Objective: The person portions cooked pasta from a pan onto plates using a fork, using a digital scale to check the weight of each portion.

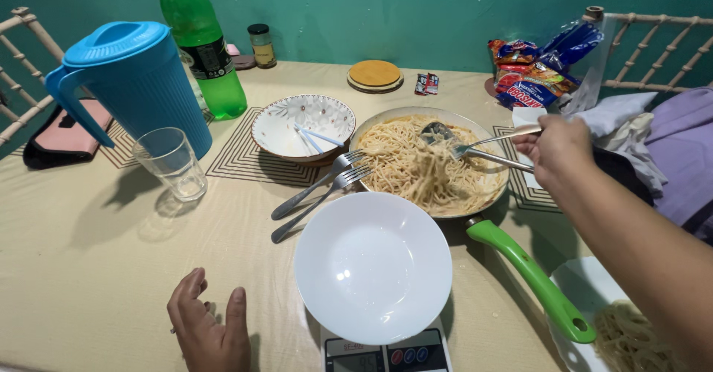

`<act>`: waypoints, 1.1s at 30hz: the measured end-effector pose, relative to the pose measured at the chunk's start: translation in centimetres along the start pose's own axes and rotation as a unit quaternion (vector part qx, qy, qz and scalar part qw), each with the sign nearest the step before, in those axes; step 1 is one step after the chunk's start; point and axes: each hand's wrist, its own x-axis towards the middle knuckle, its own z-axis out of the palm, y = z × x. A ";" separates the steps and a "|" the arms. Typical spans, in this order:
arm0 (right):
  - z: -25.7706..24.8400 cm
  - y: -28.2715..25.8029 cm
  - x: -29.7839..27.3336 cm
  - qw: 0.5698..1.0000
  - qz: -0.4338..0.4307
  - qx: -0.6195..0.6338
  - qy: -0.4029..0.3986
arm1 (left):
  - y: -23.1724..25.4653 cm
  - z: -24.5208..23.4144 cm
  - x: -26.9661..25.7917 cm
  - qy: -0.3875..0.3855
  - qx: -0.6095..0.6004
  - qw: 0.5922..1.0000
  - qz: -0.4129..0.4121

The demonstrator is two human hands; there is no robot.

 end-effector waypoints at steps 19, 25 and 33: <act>-0.5 5.7 -0.2 0.999 0.027 -0.027 -0.012 | 1.0 -0.4 0.0 -0.013 -0.009 1.000 -0.014; -1.5 6.0 1.1 0.994 0.092 0.064 0.010 | 0.9 -0.3 0.1 -0.017 -0.007 1.000 -0.004; -0.7 3.6 0.4 0.988 0.092 0.121 -0.040 | 0.9 -0.3 0.1 -0.015 -0.023 1.000 -0.015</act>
